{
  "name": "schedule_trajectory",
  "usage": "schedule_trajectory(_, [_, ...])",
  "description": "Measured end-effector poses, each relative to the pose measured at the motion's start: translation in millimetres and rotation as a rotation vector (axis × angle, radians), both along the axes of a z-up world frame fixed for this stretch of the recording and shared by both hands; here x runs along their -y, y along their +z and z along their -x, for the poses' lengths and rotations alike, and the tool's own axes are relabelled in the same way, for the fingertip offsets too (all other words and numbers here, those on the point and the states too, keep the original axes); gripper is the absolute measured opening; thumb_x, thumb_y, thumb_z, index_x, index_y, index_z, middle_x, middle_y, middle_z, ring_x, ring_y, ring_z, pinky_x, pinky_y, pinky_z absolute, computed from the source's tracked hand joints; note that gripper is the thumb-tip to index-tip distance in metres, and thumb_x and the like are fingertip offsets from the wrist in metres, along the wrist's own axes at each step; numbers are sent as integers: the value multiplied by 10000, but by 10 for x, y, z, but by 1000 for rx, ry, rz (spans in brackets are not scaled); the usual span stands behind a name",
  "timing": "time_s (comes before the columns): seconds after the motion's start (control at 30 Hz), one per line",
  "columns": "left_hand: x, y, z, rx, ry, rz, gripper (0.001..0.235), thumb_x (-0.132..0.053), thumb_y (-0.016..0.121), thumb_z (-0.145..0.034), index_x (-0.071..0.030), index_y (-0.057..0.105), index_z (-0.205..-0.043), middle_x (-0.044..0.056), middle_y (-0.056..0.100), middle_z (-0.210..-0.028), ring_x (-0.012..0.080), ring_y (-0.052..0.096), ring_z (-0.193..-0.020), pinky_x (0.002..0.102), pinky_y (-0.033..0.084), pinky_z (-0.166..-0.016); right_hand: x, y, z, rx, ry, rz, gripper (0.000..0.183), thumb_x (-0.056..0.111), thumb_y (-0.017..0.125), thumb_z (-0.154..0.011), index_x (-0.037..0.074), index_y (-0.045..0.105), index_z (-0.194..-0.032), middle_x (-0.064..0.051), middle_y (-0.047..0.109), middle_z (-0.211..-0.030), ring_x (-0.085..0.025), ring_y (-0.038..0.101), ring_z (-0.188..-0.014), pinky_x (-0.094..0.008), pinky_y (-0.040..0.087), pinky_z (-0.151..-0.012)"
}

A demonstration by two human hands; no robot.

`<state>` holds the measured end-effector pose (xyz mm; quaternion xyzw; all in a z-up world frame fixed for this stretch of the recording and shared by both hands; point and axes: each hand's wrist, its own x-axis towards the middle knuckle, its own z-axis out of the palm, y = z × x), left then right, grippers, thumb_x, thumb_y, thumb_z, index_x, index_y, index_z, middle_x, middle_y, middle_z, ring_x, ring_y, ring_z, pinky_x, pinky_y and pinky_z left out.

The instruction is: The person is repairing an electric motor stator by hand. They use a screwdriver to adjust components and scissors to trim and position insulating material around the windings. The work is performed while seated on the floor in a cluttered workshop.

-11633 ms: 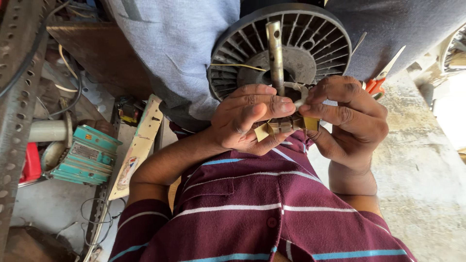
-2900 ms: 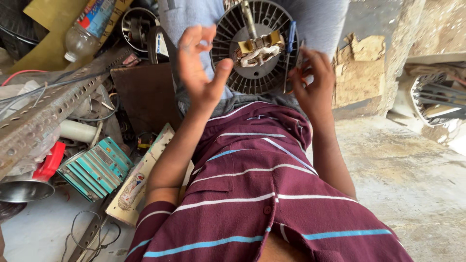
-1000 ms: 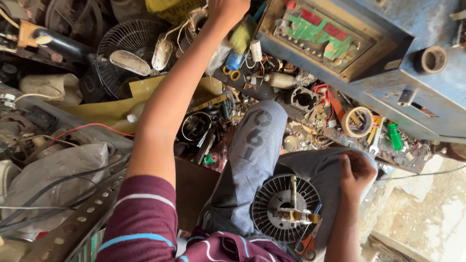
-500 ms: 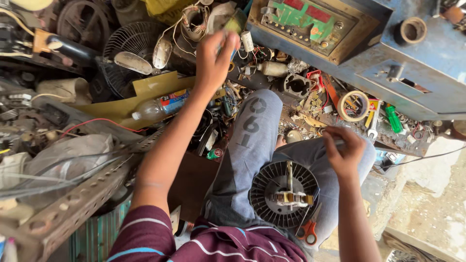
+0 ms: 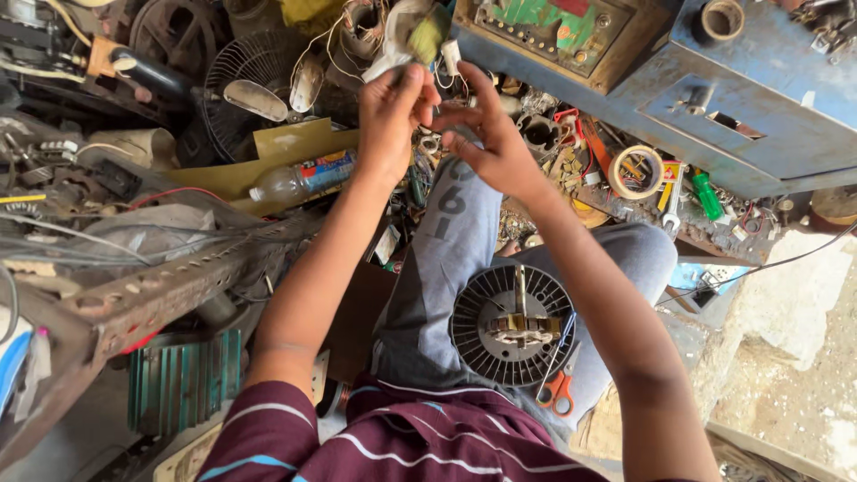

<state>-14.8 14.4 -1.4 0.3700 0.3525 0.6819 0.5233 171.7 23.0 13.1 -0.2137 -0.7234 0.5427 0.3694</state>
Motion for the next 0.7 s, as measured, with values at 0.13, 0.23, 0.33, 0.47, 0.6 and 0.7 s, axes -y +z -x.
schedule_trajectory(0.13, [-36,103,61,112,-106,-12,252,-249,685,-1031,-3,722,-987,55,687,-781,104,581,-607,258,471,-562,-21,-154,75,202,18,-337,587,17,773,-1018,100,485,-1522,-172,560,-1464,-295,569,-1396,-422,476,-1180])
schedule_trajectory(0.23, [-19,277,61,75,-121,-45,257,-234,695,-1049,15,725,-994,50,650,-739,88,534,-561,256,438,-514,25,-202,235,176,-236,-283,261,68,765,-1034,80,646,-1265,-132,649,-1365,-290,675,-1212,-390,570,-1029])
schedule_trajectory(0.33, [103,351,13,-30,-137,-11,251,-228,684,-1045,11,711,-972,28,625,-713,65,504,-527,237,391,-462,-38,-136,323,-48,-309,-374,378,48,741,-1003,-47,525,-1298,-168,587,-1344,-314,611,-1224,-404,541,-1022])
schedule_trajectory(0.47, [187,345,34,-60,-122,-77,289,-269,677,-1055,6,713,-973,44,639,-716,82,513,-512,246,385,-453,14,-35,338,177,-183,-479,132,24,637,-996,-72,636,-1086,-175,679,-1063,-271,677,-1029,-384,556,-883])
schedule_trajectory(0.6, [116,353,102,-311,-34,-230,334,-366,589,-1109,-41,667,-1114,52,662,-844,125,593,-676,290,452,-581,166,62,198,72,-138,-242,260,127,551,-1132,-23,687,-970,-111,739,-929,-183,729,-869,-338,594,-818])
schedule_trajectory(0.7, [267,220,-105,-984,305,-447,335,-332,471,-1136,-49,577,-1281,74,690,-1037,202,691,-930,408,555,-803,158,131,-22,-124,-237,-50,331,181,519,-1167,-7,660,-934,-86,699,-884,-171,685,-814,-318,580,-788])
